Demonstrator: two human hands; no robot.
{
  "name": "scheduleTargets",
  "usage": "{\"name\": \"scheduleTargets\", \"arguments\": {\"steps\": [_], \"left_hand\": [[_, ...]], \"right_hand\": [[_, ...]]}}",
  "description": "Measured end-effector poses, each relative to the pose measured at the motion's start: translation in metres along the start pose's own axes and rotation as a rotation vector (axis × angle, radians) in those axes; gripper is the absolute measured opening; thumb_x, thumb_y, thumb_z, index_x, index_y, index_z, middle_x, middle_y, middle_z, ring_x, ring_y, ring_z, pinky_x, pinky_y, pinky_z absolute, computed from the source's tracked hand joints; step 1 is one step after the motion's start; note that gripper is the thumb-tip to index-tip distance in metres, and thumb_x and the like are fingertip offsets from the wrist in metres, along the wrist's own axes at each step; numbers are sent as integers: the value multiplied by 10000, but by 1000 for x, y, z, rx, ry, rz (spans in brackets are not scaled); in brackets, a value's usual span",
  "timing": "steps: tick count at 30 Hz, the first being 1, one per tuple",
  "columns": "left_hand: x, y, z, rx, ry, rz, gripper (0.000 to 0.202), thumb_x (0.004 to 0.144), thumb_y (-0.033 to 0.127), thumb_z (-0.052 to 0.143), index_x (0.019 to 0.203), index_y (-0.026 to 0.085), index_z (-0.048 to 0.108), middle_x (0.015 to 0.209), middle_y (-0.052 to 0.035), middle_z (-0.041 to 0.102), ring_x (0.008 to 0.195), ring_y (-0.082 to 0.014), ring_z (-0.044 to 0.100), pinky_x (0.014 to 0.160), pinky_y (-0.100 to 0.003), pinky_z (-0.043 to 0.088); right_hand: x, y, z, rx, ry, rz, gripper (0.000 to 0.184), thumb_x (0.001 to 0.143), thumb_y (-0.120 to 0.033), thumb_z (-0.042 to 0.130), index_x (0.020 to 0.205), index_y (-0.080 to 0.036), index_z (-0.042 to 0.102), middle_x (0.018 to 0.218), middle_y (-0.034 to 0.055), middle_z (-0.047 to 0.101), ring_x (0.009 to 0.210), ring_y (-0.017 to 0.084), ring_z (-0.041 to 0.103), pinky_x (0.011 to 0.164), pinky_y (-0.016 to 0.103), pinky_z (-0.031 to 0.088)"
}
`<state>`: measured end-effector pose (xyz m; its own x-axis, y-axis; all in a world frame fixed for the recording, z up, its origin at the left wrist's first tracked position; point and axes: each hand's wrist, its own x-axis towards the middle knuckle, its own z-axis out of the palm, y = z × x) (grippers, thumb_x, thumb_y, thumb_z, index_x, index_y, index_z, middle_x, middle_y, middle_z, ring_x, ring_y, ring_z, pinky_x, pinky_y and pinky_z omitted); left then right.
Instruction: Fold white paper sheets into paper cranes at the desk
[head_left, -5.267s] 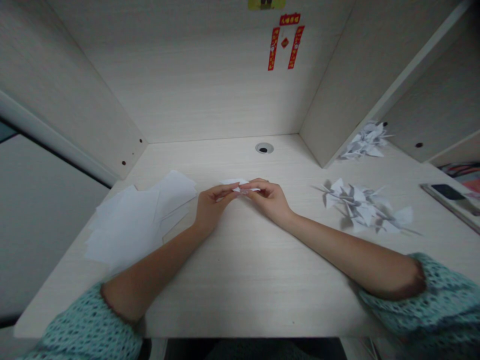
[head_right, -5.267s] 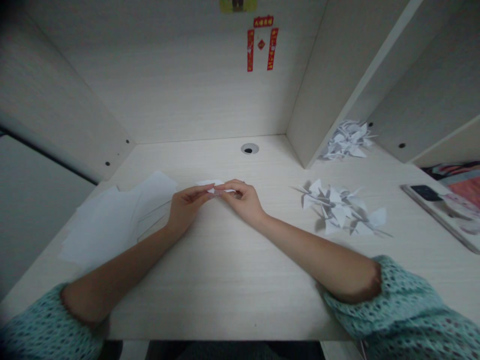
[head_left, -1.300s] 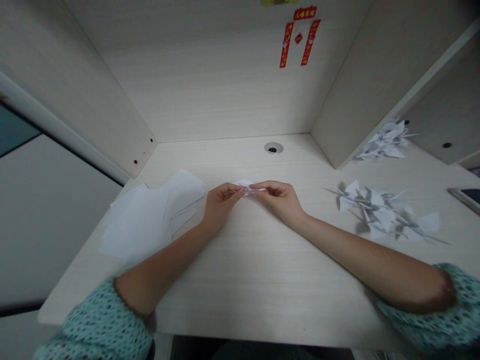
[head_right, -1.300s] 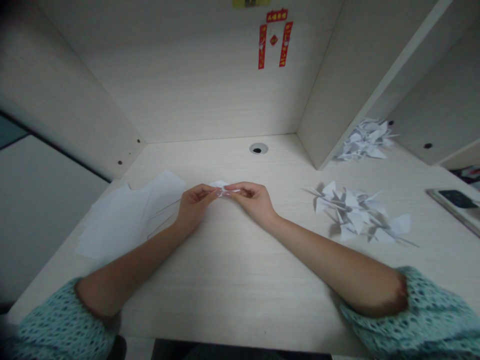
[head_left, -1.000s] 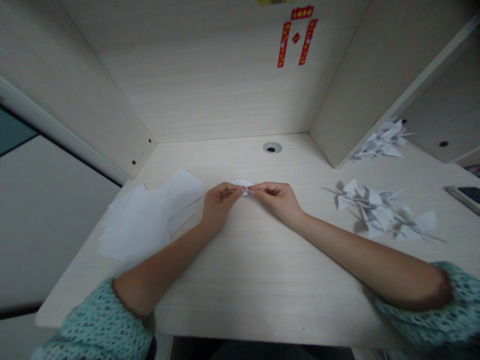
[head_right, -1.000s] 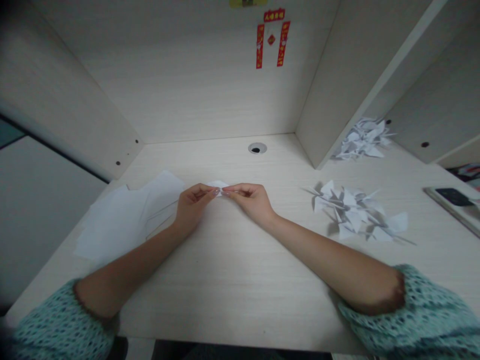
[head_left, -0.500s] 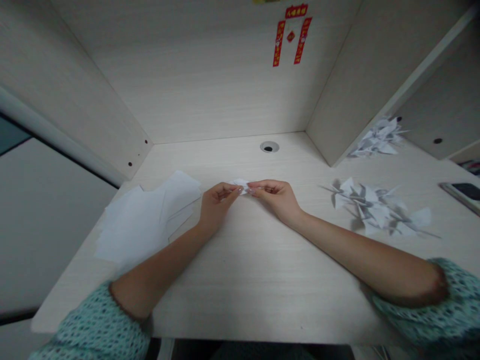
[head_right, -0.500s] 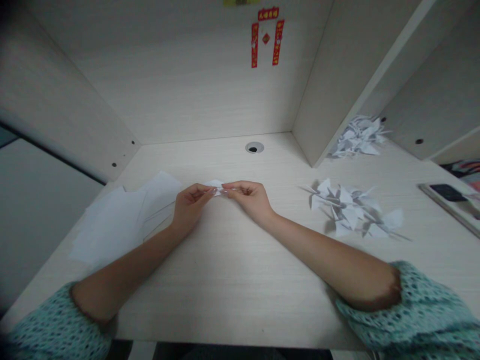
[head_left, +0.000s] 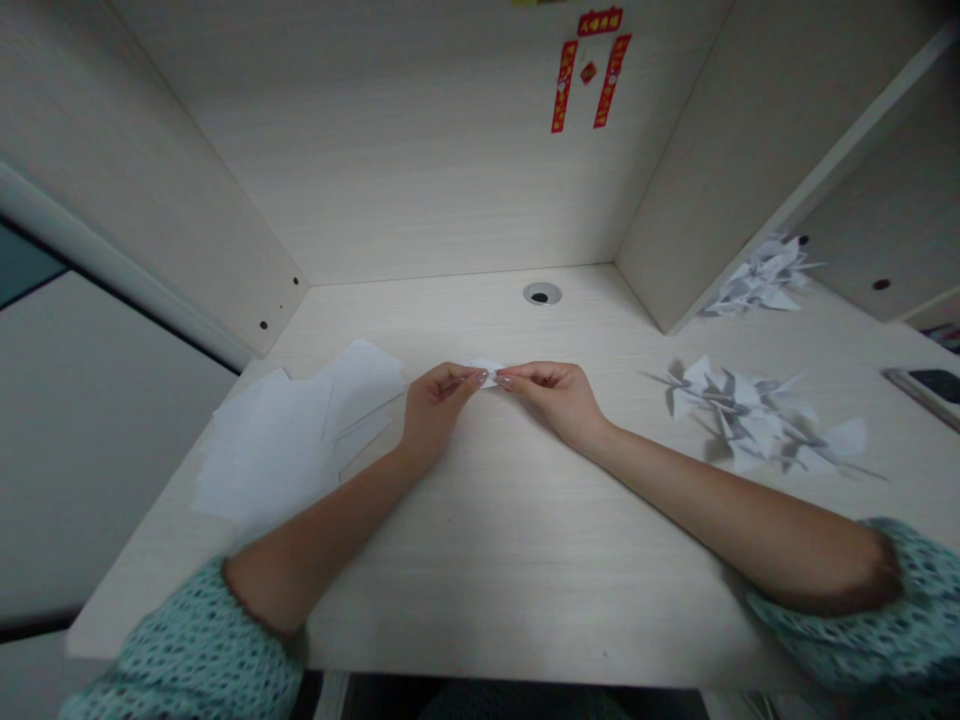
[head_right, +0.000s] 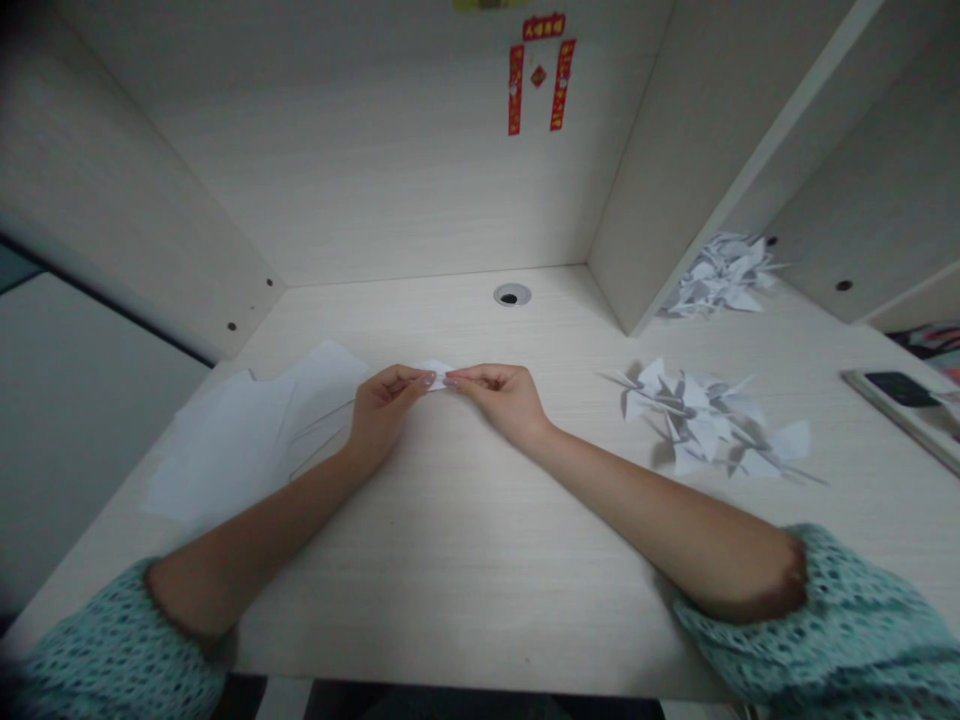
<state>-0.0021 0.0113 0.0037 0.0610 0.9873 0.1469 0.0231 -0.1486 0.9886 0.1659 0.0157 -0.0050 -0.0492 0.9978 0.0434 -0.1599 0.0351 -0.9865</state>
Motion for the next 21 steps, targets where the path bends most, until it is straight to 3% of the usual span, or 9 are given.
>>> {"name": "scheduleTargets", "arguments": {"steps": [5,15,21], "left_hand": [[0,-3,-1,24,-30,1,237,748,379,695,863,173,679,847,-32,727,778,-145,667,730,-249,498],[0,-6,0,46,5,11,325,740,405,704,988,207,635,617,38,657,635,-124,646,670,-239,509],[1,-3,-1,71,-49,3,377,757,430,681,1057,203,671,742,-7,721,746,-155,683,715,-258,519]], "right_hand": [[-1,-1,0,-27,17,-22,183,611,-352,791,720,-207,764,762,49,756,678,160,664,668,292,507],[-2,1,0,-78,15,-91,203,656,-380,762,756,-203,761,785,54,754,708,169,667,692,301,509],[-1,1,0,-99,10,-107,211,663,-388,756,760,-201,756,796,53,753,718,170,669,724,311,511]]}}
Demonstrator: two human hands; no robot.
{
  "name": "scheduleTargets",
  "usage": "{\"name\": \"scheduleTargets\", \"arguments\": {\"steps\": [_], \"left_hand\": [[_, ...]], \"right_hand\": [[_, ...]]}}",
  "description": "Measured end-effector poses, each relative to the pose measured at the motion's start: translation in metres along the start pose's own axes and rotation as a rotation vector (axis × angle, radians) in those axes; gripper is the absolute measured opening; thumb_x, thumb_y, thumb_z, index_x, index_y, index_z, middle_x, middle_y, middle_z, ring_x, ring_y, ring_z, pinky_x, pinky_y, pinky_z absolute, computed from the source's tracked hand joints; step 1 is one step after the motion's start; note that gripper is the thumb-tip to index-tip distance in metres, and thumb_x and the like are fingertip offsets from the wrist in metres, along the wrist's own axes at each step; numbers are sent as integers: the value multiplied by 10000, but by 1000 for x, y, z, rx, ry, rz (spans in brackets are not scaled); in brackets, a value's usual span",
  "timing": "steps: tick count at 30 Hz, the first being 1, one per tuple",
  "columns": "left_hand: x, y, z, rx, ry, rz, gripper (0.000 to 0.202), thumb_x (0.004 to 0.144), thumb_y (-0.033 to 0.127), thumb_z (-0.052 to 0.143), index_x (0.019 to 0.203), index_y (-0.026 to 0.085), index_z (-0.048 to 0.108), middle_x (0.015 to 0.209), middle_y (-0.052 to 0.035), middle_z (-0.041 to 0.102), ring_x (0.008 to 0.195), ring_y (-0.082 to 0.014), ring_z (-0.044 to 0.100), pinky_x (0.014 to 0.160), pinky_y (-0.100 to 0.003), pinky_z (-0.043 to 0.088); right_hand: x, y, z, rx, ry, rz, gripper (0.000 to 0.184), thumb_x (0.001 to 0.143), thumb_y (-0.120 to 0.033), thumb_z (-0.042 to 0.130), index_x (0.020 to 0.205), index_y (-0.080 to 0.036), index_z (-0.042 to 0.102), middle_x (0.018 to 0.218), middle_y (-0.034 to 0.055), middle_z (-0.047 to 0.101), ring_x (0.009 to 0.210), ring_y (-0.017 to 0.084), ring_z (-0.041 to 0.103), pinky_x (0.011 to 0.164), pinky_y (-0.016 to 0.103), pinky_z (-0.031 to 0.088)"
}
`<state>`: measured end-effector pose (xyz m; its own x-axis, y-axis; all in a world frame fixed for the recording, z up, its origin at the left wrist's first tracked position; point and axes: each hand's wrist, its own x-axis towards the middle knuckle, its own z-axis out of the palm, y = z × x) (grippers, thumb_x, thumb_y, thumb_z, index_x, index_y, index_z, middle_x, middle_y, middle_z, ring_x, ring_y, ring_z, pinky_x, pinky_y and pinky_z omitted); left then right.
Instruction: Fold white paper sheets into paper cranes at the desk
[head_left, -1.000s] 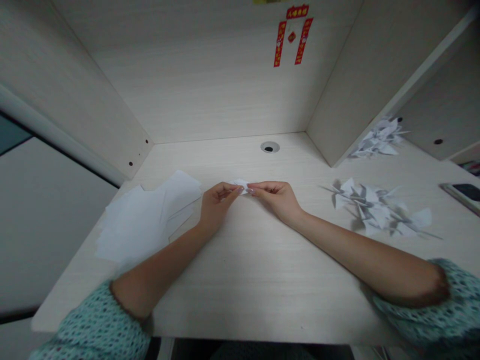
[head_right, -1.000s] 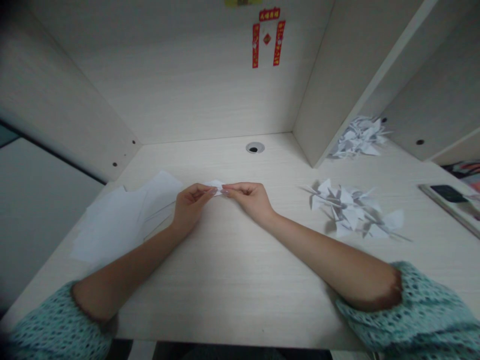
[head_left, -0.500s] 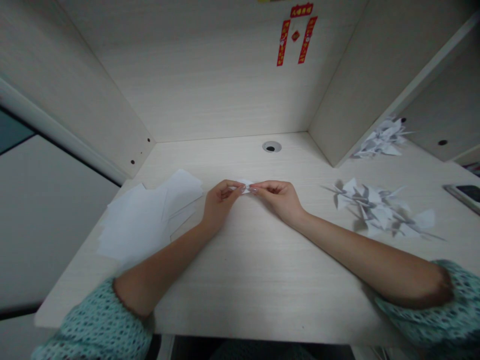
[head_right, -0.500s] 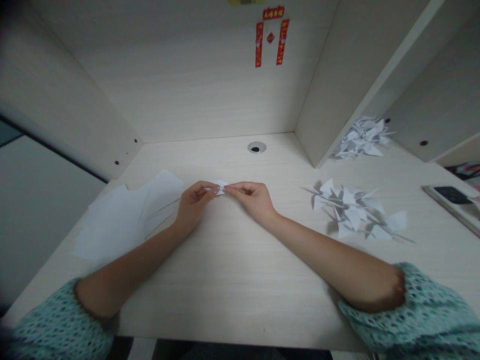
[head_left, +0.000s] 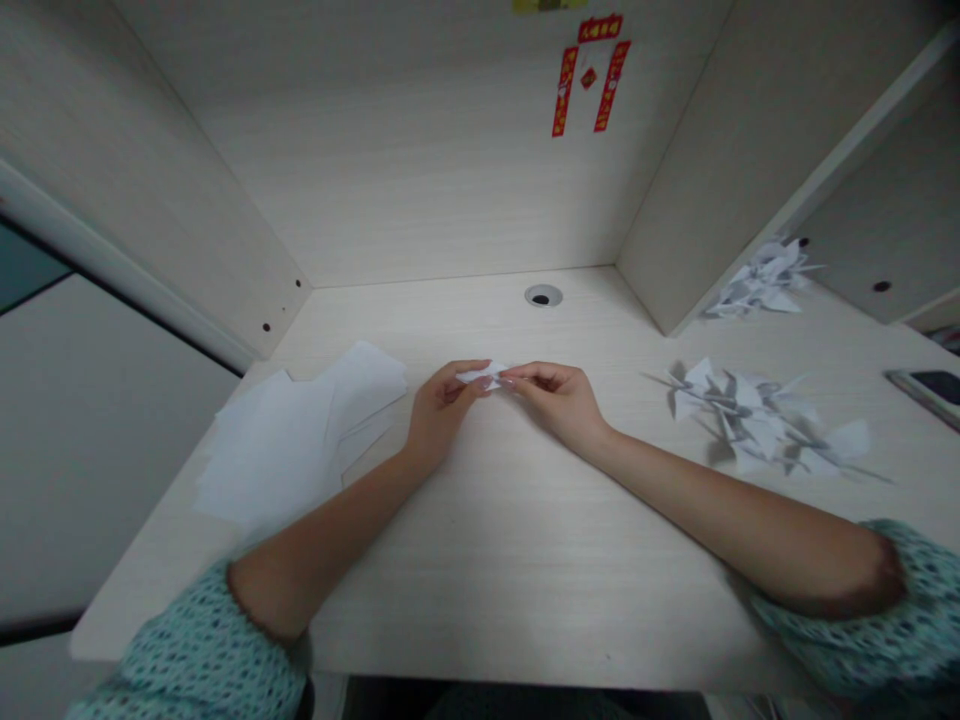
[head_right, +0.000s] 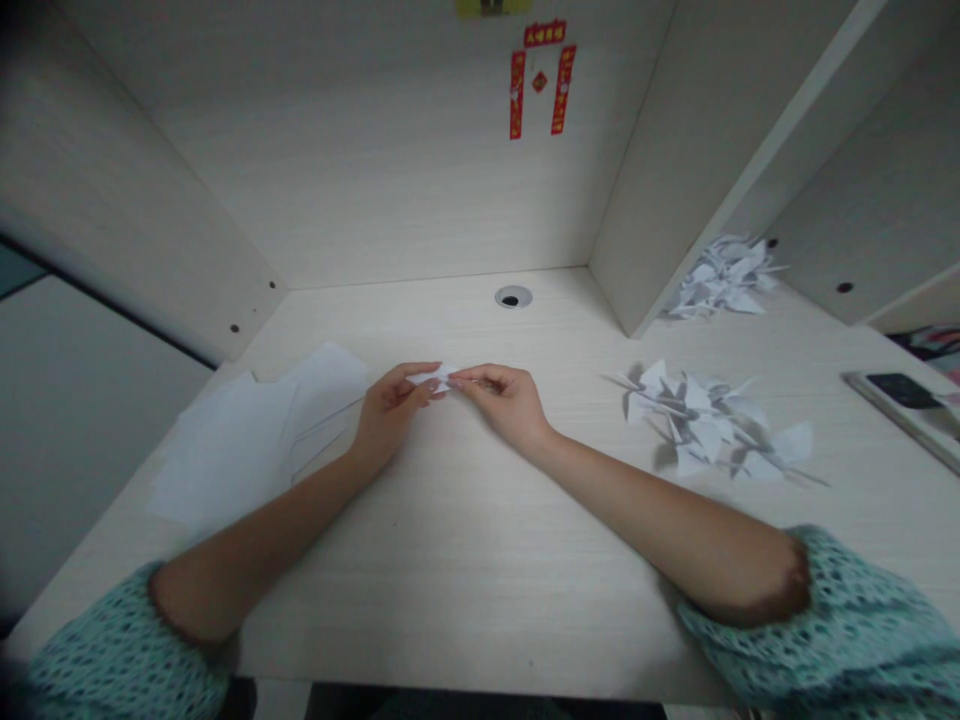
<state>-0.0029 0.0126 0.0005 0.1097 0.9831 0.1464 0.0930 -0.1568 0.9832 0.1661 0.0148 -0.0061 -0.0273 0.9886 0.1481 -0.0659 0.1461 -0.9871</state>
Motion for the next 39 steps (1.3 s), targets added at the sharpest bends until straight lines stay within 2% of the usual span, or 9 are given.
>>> {"name": "scheduleTargets", "arguments": {"steps": [5,10,15,20,25,35,39], "left_hand": [[-1,4,0,-8,-3,-21,354,750,411,692,1032,199,716,912,-51,748,847,-183,682,793,-297,521],[-3,4,0,-67,23,-61,370,729,390,717,1052,209,717,943,-57,751,842,-189,685,780,-303,525],[-2,3,0,-95,39,-58,369,711,372,738,1043,213,721,968,-62,748,851,-188,685,795,-305,525],[-1,1,0,-42,56,-21,341,718,360,732,1028,220,727,962,-53,750,866,-190,682,818,-311,523],[-4,2,1,0,73,15,331,740,363,716,1040,226,724,1027,-57,736,929,-202,674,887,-337,506],[-5,6,1,3,80,8,327,744,358,713,1043,224,724,925,-47,755,837,-180,681,793,-294,530],[-5,6,2,-4,88,8,330,740,368,714,1035,220,727,914,-50,755,837,-178,678,796,-297,532]], "right_hand": [[0,2,-1,4,-12,-15,211,664,-391,751,761,-204,756,806,54,755,743,180,680,752,325,521],[0,3,-2,-8,-28,-29,171,684,-358,745,791,-226,763,849,44,759,802,191,692,802,341,527],[0,2,-3,-13,-41,-32,217,665,-358,760,838,-227,763,879,47,761,818,200,696,817,353,533],[0,0,-1,-21,1,-14,144,662,-337,758,767,-237,766,833,39,762,786,196,698,785,342,536],[1,0,0,26,5,9,150,653,-341,763,754,-230,765,818,41,762,762,185,694,758,325,531],[1,-2,0,63,9,56,193,603,-361,795,753,-242,769,810,41,762,757,190,694,765,341,536],[1,-2,0,68,18,66,207,614,-377,789,767,-238,771,817,47,763,766,202,697,768,353,540]]}}
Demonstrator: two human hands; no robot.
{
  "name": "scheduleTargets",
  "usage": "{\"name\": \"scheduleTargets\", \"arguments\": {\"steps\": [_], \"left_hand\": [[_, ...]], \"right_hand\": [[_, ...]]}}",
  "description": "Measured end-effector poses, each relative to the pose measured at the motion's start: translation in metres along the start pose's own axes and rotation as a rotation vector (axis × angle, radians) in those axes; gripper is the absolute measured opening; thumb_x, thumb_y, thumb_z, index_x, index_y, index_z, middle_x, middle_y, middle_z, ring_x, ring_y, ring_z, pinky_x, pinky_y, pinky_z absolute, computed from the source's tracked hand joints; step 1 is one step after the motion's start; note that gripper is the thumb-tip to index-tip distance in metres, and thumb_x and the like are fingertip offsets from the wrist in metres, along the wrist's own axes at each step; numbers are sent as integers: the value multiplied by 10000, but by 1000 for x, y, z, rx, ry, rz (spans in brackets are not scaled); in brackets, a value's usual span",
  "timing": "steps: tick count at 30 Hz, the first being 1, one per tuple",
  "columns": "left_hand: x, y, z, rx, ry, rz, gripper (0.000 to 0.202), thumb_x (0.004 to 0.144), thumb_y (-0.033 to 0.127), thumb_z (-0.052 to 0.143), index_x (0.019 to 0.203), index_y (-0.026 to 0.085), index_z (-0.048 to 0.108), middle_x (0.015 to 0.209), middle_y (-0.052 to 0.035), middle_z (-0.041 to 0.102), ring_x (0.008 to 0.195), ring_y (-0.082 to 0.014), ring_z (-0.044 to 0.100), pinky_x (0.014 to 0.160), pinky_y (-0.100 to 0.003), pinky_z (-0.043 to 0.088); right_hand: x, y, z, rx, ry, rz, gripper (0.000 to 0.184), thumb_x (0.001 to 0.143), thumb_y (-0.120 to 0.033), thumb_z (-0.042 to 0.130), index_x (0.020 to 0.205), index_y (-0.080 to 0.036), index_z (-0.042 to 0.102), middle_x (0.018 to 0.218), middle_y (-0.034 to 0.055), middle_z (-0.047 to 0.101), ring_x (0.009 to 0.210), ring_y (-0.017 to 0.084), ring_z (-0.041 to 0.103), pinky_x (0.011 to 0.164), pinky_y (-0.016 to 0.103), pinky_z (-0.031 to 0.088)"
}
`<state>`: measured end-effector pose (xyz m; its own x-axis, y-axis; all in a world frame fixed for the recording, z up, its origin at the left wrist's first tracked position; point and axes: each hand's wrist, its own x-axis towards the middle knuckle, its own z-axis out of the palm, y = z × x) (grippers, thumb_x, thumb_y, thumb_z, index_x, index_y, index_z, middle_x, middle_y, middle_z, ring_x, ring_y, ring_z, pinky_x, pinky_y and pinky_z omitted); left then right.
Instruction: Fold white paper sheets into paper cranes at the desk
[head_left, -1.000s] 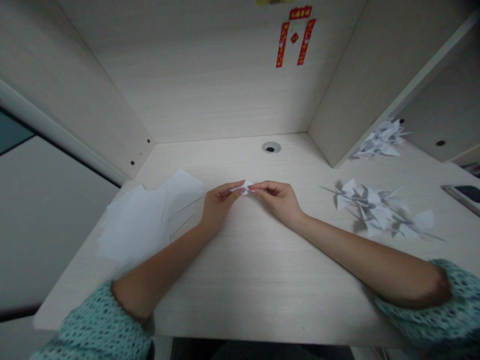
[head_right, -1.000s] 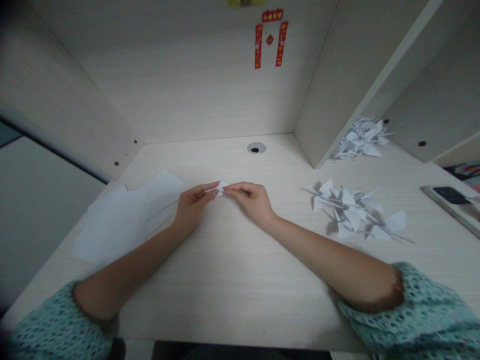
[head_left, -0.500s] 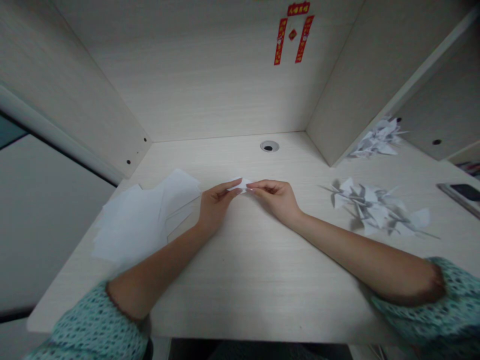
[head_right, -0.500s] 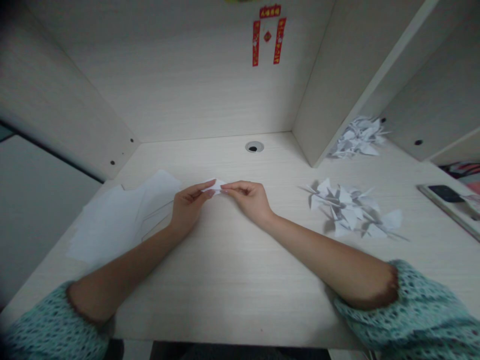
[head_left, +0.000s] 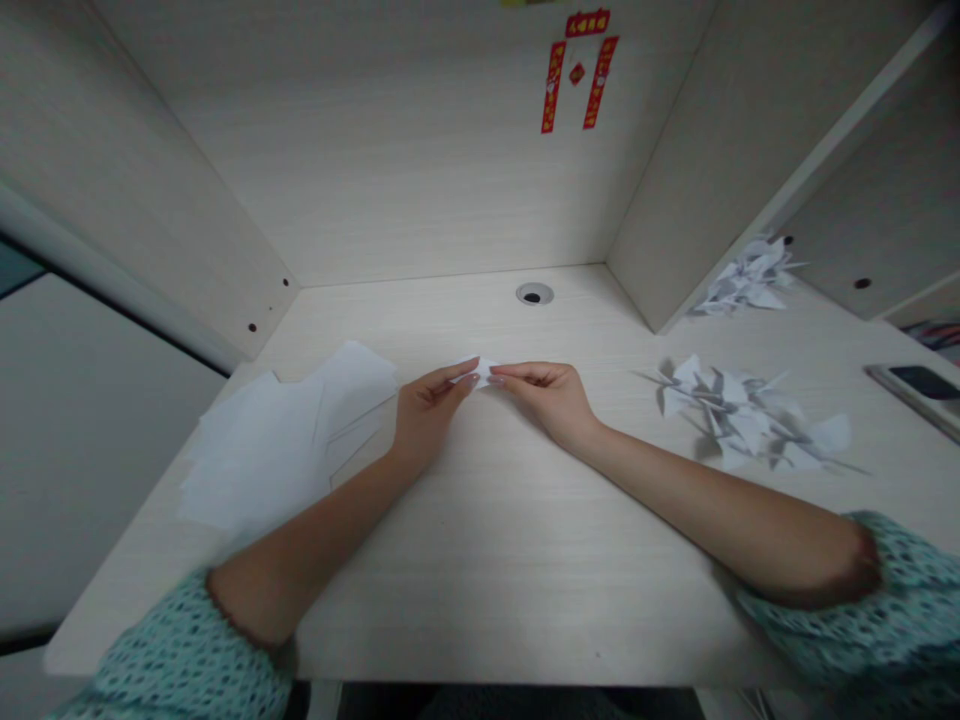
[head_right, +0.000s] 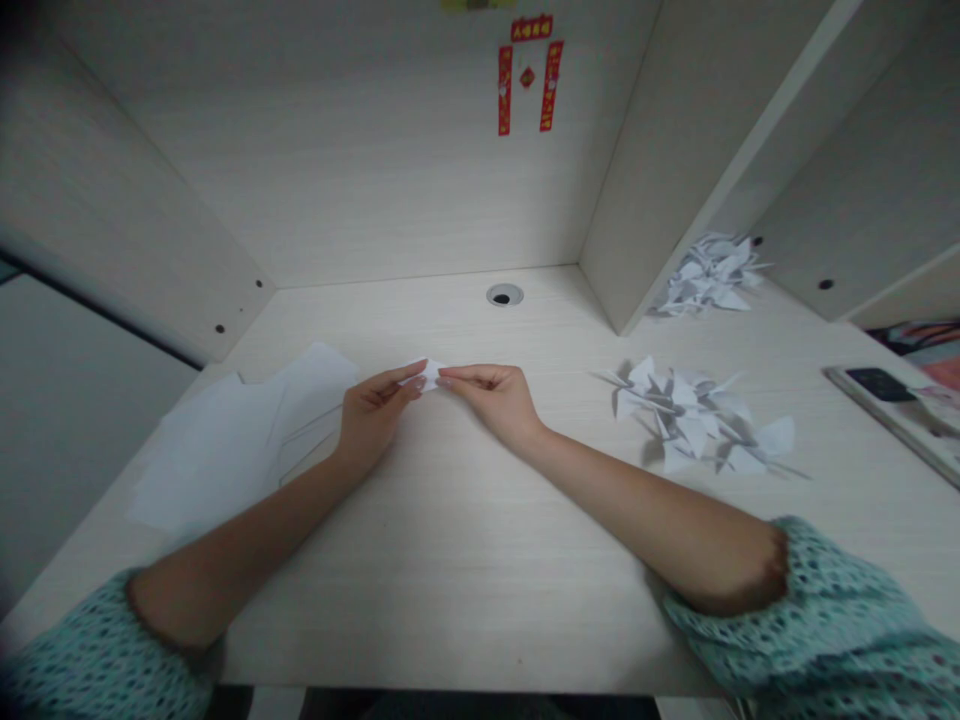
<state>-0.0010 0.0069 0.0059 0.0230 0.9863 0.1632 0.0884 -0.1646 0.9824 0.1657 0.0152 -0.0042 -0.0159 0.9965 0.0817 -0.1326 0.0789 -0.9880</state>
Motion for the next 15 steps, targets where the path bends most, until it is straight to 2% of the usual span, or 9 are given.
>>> {"name": "scheduleTargets", "arguments": {"steps": [7,15], "left_hand": [[2,-2,0,10,9,4,326,743,379,710,1026,221,730,873,-47,755,770,-149,664,752,-268,526],[0,-2,0,28,34,21,322,749,378,701,1026,217,732,811,-32,749,704,-130,635,679,-242,502]], "right_hand": [[0,1,0,18,-11,-22,211,623,-369,788,784,-233,770,830,47,764,754,187,697,759,333,541],[0,-1,0,15,12,-10,224,597,-369,799,779,-242,772,844,47,764,801,209,703,810,364,540]]}}
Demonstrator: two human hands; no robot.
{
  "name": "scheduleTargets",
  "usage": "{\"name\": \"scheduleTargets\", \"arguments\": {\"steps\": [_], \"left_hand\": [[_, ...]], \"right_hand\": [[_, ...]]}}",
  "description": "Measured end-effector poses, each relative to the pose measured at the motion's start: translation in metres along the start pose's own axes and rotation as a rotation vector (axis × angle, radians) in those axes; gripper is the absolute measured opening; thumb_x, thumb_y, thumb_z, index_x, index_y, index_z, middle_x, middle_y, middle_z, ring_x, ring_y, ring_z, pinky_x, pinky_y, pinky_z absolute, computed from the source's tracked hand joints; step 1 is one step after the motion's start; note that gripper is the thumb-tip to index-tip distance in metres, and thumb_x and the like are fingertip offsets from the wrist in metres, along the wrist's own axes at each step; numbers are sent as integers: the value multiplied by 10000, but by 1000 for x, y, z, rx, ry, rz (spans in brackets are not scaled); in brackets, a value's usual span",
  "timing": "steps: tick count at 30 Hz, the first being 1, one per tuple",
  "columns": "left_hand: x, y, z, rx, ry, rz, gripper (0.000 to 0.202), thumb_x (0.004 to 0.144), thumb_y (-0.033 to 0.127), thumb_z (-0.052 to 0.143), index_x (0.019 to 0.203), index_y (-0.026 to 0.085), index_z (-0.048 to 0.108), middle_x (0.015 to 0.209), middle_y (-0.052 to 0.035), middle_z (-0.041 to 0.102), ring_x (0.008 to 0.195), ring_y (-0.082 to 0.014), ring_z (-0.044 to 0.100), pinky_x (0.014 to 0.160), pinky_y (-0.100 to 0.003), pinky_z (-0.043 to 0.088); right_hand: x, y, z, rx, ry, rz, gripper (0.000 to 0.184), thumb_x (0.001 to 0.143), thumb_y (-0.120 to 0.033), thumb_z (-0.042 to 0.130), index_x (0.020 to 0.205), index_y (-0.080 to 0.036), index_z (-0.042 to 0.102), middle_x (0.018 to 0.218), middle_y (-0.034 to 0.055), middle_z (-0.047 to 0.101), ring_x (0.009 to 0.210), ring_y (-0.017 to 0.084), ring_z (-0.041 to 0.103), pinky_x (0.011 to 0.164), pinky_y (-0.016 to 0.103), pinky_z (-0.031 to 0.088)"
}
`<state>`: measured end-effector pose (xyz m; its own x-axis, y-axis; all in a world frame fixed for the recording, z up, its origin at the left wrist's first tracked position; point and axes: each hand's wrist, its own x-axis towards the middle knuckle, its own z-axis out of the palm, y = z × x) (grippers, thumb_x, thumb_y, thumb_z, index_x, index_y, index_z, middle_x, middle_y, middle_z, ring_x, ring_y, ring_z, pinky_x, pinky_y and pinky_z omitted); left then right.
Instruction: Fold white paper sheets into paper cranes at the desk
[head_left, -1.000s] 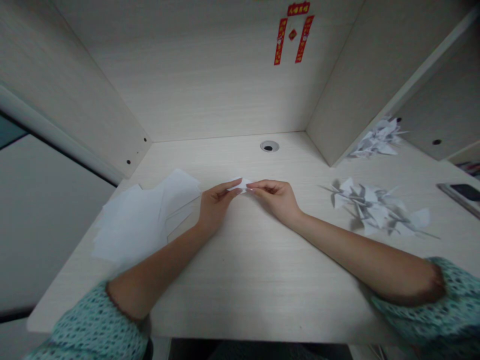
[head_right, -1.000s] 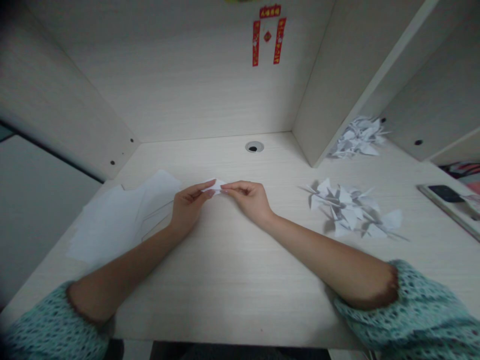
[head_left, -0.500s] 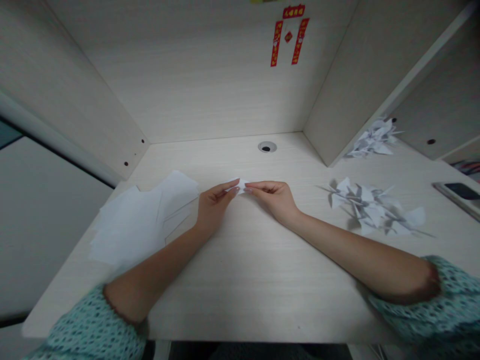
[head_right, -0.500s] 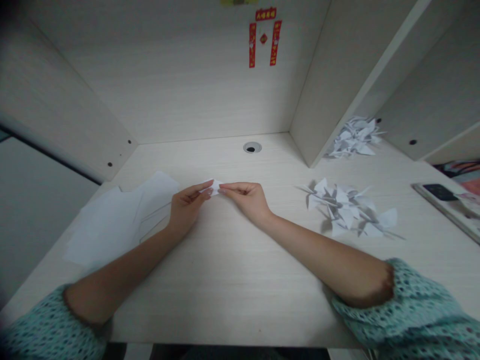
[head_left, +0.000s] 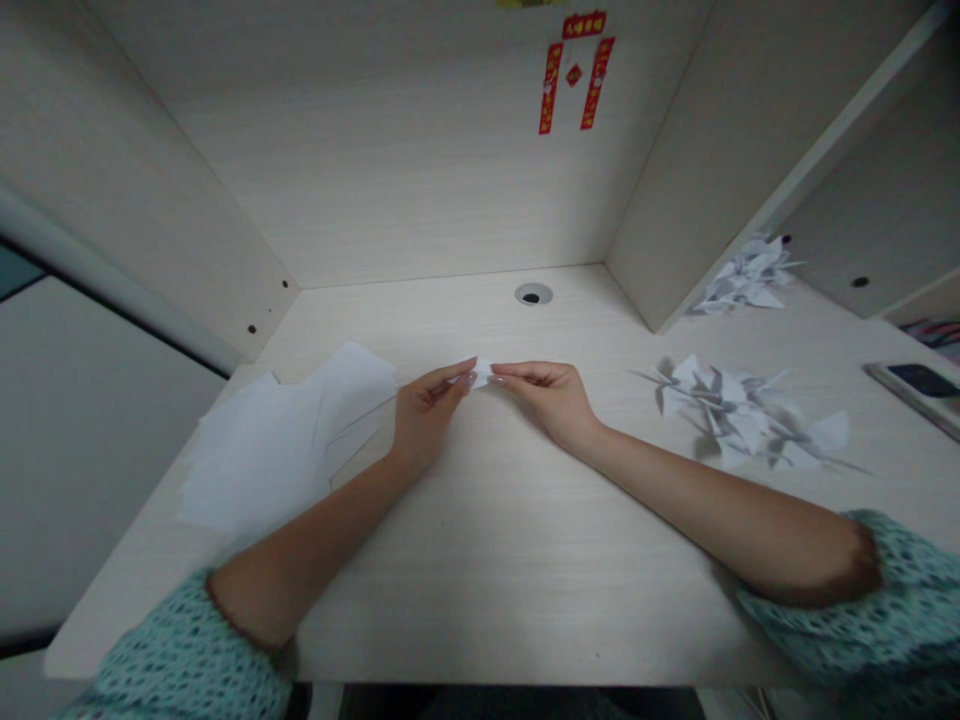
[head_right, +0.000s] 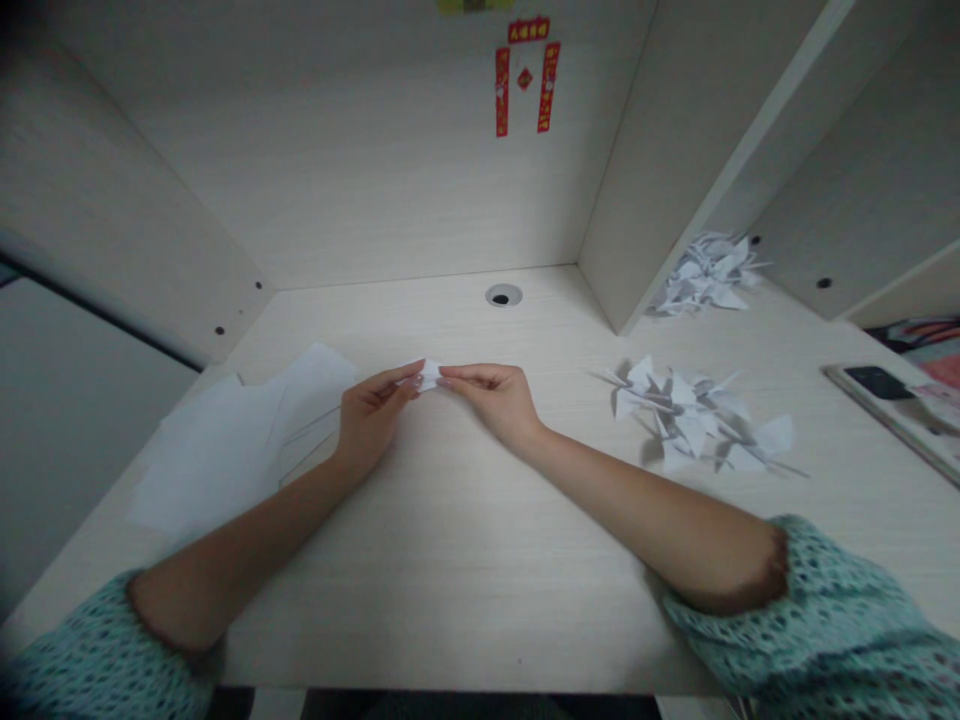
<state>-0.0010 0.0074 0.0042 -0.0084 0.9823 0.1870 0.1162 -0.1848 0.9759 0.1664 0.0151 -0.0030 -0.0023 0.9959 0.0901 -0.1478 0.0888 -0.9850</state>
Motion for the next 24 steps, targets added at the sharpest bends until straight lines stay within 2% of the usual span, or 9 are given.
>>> {"name": "scheduleTargets", "arguments": {"steps": [13,24], "left_hand": [[1,-1,-1,1,9,3,331,746,387,702,1027,215,731,781,-27,741,701,-124,631,685,-239,509],[3,-3,-1,-19,15,-9,334,746,373,706,1038,212,728,762,-20,736,680,-112,618,659,-221,483]], "right_hand": [[1,0,0,50,-5,18,189,608,-329,798,775,-245,770,817,33,762,758,177,685,789,342,530],[3,2,0,150,11,54,178,617,-292,801,783,-233,771,724,17,747,654,112,635,686,262,498]]}}
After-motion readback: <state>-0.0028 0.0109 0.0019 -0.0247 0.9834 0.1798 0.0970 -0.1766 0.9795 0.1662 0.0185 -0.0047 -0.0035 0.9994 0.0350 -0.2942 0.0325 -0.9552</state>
